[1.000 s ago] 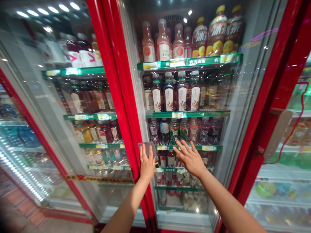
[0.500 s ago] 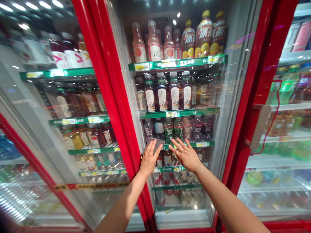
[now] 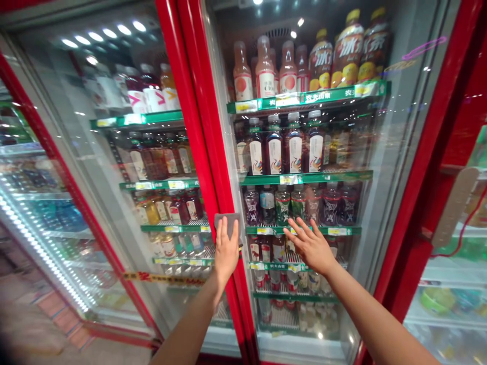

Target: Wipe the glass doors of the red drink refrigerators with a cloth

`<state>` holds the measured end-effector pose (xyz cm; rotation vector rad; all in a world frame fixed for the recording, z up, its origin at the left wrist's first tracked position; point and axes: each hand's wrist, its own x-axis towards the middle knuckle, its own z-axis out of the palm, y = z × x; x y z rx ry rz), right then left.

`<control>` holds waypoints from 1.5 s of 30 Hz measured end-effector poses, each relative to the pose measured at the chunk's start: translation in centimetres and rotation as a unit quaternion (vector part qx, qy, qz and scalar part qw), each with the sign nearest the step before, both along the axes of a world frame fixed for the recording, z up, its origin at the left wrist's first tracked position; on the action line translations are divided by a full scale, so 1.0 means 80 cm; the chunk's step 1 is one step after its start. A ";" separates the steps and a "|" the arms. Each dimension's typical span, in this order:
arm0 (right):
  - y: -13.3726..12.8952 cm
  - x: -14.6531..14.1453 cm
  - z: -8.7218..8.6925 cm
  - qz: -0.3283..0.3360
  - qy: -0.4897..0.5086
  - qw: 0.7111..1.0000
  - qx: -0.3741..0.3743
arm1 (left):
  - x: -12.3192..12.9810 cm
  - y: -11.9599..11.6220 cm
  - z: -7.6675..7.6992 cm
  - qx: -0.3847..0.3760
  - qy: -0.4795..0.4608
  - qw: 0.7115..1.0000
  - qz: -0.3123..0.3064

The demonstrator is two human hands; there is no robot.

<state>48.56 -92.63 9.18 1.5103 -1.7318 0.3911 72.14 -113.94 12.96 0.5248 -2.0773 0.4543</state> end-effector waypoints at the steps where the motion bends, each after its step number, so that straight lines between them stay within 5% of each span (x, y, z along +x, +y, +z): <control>1: 0.000 0.000 -0.001 0.003 0.000 1.000 -0.001 | 0.000 -0.002 -0.003 0.001 0.001 1.000 0.001; 3: -0.001 0.000 -0.001 0.007 -0.002 1.000 -0.003 | -0.007 -0.004 0.015 -0.001 0.017 1.000 -0.013; 8: -0.003 0.002 -0.002 0.000 -0.004 1.000 -0.009 | -0.039 -0.007 0.125 -0.003 0.083 0.996 -0.042; 10: -0.004 0.002 -0.003 -0.001 -0.001 1.000 -0.011 | -0.044 -0.008 0.139 -0.006 0.098 0.994 -0.043; 12: -0.005 0.002 -0.003 0.000 0.002 1.000 -0.015 | -0.038 -0.008 0.118 -0.009 0.091 0.995 -0.041; 17: -0.007 0.001 -0.005 0.001 0.004 1.000 -0.017 | 0.009 0.000 -0.008 -0.014 -0.009 1.000 -0.005; 19: -0.007 0.001 -0.005 0.000 0.002 1.000 -0.014 | 0.023 0.007 -0.036 -0.010 -0.034 0.999 -0.008; 21: -0.007 0.002 -0.003 -0.002 -0.002 1.000 -0.009 | 0.025 0.015 -0.036 -0.009 -0.042 0.998 -0.038; 25: -0.005 0.007 0.007 -0.005 -0.006 1.000 0.007 | -0.007 0.023 0.012 -0.027 -0.018 0.993 -0.117; 28: 0.005 0.008 0.018 -0.002 -0.003 1.000 0.029 | -0.043 0.026 0.031 0.006 0.044 0.994 -0.100; 34: 0.054 -0.017 0.028 0.011 0.023 0.996 0.089 | -0.121 0.069 0.005 0.004 0.062 0.994 -0.093; 38: 0.087 -0.044 0.026 -0.016 0.001 0.997 0.080 | -0.163 0.095 0.016 -0.091 -0.024 0.983 -0.157; 42: 0.117 -0.069 0.024 -0.016 -0.001 0.996 0.091 | -0.147 0.077 0.014 -0.169 -0.105 0.958 -0.208; 45: 0.137 -0.087 0.025 -0.029 -0.009 0.996 0.085 | -0.130 0.063 0.011 -0.126 -0.082 0.973 -0.173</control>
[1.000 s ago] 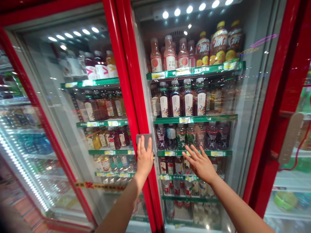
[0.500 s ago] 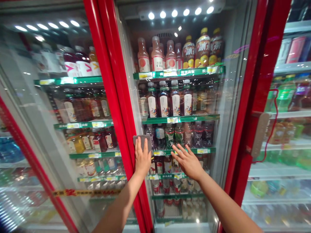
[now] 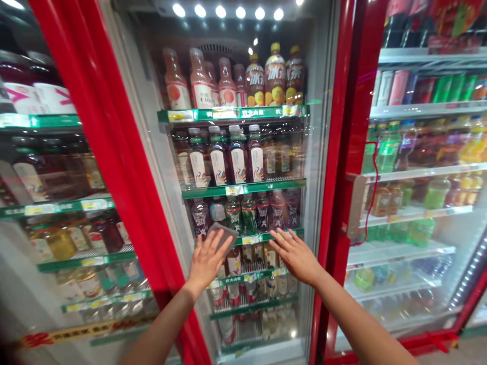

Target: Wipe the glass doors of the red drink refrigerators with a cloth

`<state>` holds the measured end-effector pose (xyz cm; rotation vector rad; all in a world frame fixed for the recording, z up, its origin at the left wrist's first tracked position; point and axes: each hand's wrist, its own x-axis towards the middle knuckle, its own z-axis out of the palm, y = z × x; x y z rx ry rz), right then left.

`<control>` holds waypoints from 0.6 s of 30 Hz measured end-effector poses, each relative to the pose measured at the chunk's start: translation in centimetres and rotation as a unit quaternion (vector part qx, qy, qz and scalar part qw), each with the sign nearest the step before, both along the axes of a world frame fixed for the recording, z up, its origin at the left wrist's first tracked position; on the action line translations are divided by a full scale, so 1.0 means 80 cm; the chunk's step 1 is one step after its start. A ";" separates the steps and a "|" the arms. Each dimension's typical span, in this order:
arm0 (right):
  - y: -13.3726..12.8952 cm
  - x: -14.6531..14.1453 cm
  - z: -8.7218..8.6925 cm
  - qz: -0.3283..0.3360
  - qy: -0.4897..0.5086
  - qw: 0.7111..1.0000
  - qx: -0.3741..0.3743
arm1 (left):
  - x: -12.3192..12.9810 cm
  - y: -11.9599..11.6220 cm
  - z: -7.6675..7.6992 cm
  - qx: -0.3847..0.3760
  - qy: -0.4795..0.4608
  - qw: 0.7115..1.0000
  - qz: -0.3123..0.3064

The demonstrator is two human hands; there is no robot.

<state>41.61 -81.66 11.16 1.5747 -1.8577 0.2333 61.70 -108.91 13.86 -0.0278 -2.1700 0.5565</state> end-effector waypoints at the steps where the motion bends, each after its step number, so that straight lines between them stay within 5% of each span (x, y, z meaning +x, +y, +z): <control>1: 0.005 -0.005 0.001 -0.004 -0.004 1.000 -0.003 | -0.003 0.002 0.004 0.031 0.022 0.999 0.016; 5: 0.011 -0.019 0.001 -0.002 -0.017 1.000 -0.011 | -0.059 0.049 0.035 0.130 0.111 0.985 0.038; 8: 0.010 -0.022 -0.006 0.008 -0.015 1.000 -0.019 | -0.098 0.085 0.034 0.082 0.087 0.993 0.006; 11: 0.020 -0.028 -0.017 0.005 -0.004 1.000 -0.023 | -0.091 0.085 0.006 -0.027 -0.004 0.999 -0.043; 14: 0.037 -0.040 -0.021 -0.010 -0.006 0.999 -0.030 | -0.064 0.066 -0.013 -0.018 -0.020 1.000 -0.016; 18: 0.050 -0.054 -0.018 -0.015 -0.022 0.999 -0.042 | -0.082 0.079 0.013 0.098 0.073 0.992 0.045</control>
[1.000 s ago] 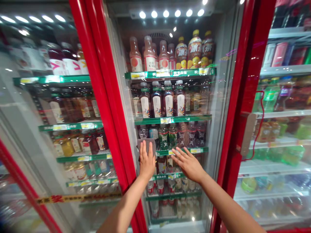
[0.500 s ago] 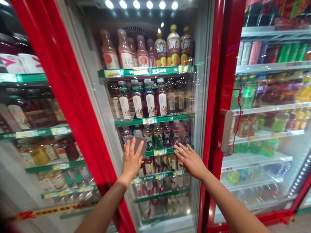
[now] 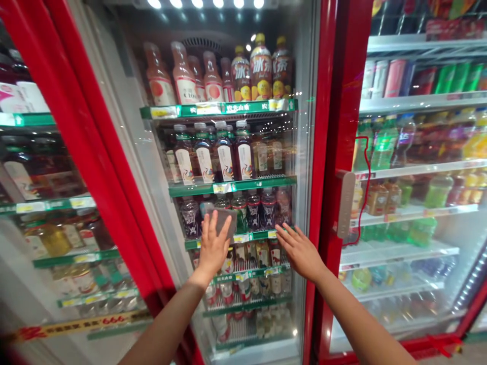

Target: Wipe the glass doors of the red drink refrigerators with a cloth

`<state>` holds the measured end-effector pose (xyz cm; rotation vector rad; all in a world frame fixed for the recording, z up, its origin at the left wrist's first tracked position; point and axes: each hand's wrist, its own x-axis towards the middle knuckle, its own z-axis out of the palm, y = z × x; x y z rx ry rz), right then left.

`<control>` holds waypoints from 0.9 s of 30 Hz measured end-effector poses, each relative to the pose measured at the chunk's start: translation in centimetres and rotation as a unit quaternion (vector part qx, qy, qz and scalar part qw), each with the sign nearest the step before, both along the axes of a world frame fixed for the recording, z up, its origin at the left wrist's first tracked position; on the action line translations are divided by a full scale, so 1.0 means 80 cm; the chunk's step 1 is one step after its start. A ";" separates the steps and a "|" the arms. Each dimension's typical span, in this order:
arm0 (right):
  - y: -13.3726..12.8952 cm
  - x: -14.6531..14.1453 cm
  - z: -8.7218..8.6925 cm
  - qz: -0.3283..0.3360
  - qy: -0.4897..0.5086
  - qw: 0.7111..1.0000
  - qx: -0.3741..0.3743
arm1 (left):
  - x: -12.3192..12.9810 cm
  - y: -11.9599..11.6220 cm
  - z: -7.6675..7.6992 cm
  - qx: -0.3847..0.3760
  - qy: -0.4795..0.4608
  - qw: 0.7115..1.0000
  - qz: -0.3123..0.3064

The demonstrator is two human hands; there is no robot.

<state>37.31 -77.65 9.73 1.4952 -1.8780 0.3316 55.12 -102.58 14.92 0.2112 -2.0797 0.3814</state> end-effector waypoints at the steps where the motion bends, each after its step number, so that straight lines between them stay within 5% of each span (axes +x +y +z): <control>1: 0.001 -0.002 0.000 0.003 -0.003 1.000 -0.004 | -0.015 0.012 0.008 0.018 0.022 1.000 0.000; 5: 0.008 -0.011 -0.005 0.011 -0.006 1.000 -0.017 | -0.056 0.050 0.004 -0.023 -0.003 0.999 -0.039; 8: 0.021 -0.020 -0.010 0.012 0.001 1.000 -0.025 | -0.041 0.043 -0.028 -0.129 -0.092 0.983 -0.089; 10: 0.028 -0.028 -0.010 0.011 0.007 1.000 -0.028 | -0.024 0.032 -0.038 -0.131 -0.102 0.983 -0.077; 13: 0.033 -0.035 -0.004 0.000 0.007 1.000 -0.028 | -0.026 0.036 -0.017 -0.064 -0.059 0.996 -0.028; 16: 0.032 -0.037 0.000 -0.008 0.000 1.000 -0.028 | -0.066 0.067 0.021 0.008 0.007 1.000 -0.005; 18: 0.032 -0.038 0.000 -0.005 -0.001 1.000 -0.026 | -0.090 0.087 0.028 -0.002 0.010 1.000 -0.015; 24: 0.053 -0.051 -0.010 0.004 0.004 1.000 -0.028 | -0.071 0.073 -0.036 -0.205 -0.157 0.956 -0.141; 27: 0.064 -0.060 -0.006 -0.002 -0.002 0.999 -0.048 | -0.074 0.075 -0.034 -0.194 -0.162 0.959 -0.131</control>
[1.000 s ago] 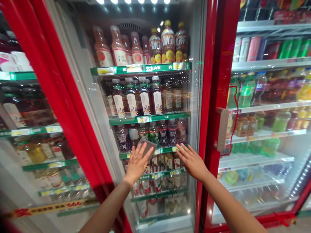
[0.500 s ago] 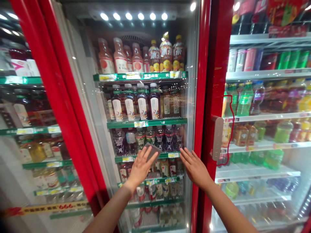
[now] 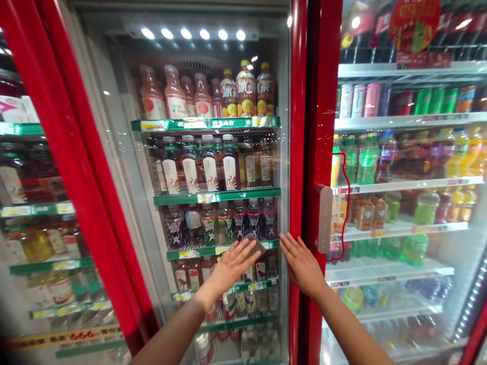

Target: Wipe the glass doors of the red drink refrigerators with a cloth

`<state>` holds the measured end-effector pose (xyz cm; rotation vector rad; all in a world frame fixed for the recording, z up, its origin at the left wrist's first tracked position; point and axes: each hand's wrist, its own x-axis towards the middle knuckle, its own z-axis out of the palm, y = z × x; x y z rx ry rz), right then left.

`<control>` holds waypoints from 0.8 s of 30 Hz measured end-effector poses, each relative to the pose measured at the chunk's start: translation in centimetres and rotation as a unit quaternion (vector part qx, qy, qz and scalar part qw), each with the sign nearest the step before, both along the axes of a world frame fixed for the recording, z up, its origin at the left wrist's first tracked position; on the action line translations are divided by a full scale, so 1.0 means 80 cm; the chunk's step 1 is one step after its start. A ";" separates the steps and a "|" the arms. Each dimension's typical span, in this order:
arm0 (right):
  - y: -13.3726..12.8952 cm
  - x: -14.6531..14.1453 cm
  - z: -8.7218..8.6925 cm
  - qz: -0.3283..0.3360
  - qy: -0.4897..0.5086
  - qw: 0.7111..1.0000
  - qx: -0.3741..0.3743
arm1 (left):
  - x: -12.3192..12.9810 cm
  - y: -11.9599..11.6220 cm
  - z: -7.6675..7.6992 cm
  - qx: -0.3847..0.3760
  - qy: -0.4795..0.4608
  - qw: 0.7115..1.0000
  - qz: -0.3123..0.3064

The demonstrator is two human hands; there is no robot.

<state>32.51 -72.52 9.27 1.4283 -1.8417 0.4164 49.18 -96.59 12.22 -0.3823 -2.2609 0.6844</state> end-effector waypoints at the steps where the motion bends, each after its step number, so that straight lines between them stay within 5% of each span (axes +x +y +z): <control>1: 0.002 -0.002 0.003 -0.002 -0.004 1.000 -0.010 | -0.010 0.008 0.009 0.016 0.016 1.000 0.010; 4: 0.007 -0.004 0.010 -0.008 -0.017 0.999 -0.037 | -0.051 0.039 0.037 0.090 0.085 0.991 0.054; 6: 0.010 -0.002 0.011 -0.007 -0.027 0.998 -0.048 | -0.069 0.054 0.038 0.110 0.111 0.985 0.074; 11: 0.024 0.006 0.006 0.011 -0.062 0.995 -0.080 | -0.071 0.064 -0.014 0.038 0.073 0.997 0.008; 14: 0.028 0.007 0.008 0.042 -0.091 0.986 -0.137 | -0.082 0.089 -0.029 0.119 0.055 0.990 0.045; 19: 0.009 0.008 0.003 0.058 -0.169 0.953 -0.245 | -0.102 0.140 -0.011 0.291 0.015 0.956 0.026; 24: -0.029 0.031 -0.021 0.068 -0.194 0.952 -0.226 | -0.065 0.116 0.014 0.302 -0.056 0.950 -0.048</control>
